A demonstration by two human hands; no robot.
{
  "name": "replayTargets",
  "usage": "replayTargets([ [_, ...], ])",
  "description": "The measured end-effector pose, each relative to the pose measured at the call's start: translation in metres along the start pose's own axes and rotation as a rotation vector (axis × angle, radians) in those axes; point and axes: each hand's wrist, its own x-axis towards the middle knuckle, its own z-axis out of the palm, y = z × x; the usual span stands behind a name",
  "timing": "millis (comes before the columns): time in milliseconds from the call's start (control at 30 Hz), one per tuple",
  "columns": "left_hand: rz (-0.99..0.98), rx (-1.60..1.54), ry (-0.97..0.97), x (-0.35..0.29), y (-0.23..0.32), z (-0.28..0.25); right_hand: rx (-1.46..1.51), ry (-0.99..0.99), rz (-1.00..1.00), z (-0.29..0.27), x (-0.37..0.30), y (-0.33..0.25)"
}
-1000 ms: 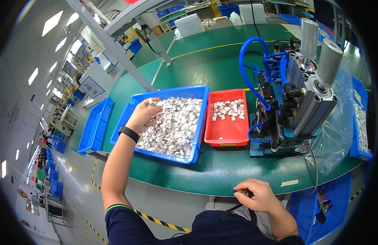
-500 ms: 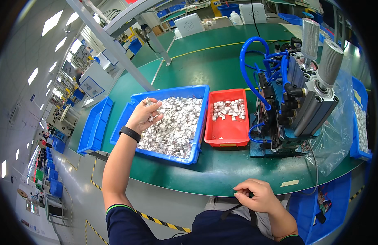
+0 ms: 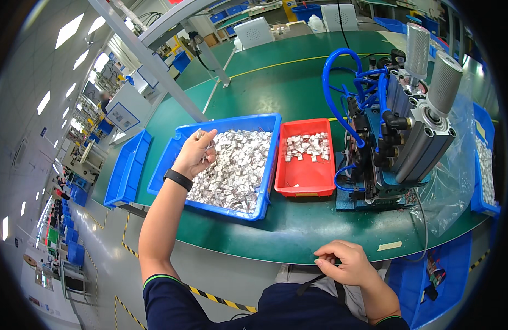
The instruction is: The person picks up a connector and a wire, aligns them, and inserts the wire into the connector. They then place the assembly into a pneumatic press to crimp them together before retrieving more parts from a bin.
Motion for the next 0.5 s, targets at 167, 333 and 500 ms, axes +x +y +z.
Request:
replayTargets([
  [167, -0.063, -0.005, -0.051, 0.003, 0.001, -0.004, -0.004, 0.004, 0.004, 0.0, 0.0, 0.001],
  [333, -0.09, 0.061, -0.052, 0.003, -0.002, -0.007, -0.012, -0.004, 0.009, 0.0, 0.0, 0.0],
  [500, -0.104, 0.039, -0.104, -0.003, 0.0, 0.003, -0.012, -0.005, 0.011, 0.0, 0.001, -0.001],
])
